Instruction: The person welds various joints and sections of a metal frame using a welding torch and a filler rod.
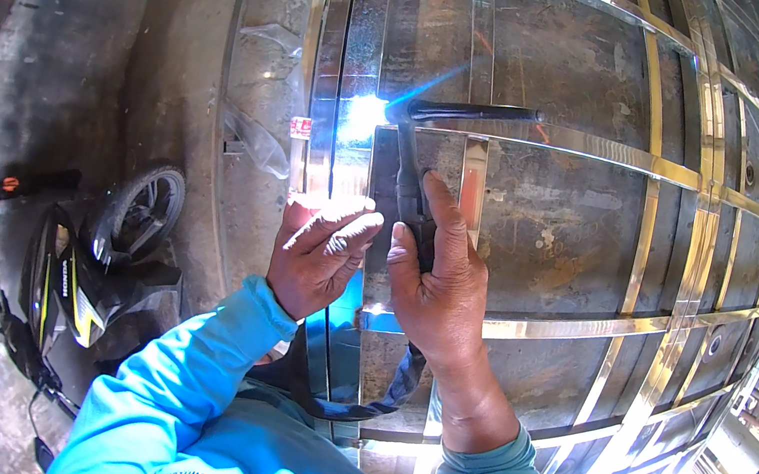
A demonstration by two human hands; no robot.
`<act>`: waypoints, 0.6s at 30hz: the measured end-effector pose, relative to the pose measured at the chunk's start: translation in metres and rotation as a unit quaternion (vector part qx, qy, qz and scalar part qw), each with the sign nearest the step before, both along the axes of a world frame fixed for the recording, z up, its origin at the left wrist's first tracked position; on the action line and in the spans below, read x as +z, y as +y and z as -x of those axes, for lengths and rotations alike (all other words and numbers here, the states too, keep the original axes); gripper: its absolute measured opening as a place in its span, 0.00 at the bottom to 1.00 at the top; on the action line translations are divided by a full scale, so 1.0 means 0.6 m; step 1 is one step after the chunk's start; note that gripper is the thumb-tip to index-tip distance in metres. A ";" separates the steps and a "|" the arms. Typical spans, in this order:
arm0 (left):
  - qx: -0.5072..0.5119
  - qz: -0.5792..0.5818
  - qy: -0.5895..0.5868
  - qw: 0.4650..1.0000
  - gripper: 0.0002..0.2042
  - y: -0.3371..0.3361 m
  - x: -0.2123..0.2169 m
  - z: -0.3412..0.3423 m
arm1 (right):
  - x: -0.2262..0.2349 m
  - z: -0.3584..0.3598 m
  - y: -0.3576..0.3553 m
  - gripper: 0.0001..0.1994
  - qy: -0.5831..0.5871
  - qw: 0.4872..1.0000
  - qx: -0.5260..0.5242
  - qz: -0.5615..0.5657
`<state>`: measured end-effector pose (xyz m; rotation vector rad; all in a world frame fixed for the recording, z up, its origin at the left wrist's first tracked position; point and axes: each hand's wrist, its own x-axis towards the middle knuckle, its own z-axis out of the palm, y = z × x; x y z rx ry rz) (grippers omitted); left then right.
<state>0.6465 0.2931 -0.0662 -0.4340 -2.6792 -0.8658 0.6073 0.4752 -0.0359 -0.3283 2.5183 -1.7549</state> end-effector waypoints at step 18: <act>-0.009 -0.034 0.037 0.999 0.24 0.001 -0.009 0.009 | 0.006 -0.002 0.001 0.26 -0.031 0.999 -0.025 0.023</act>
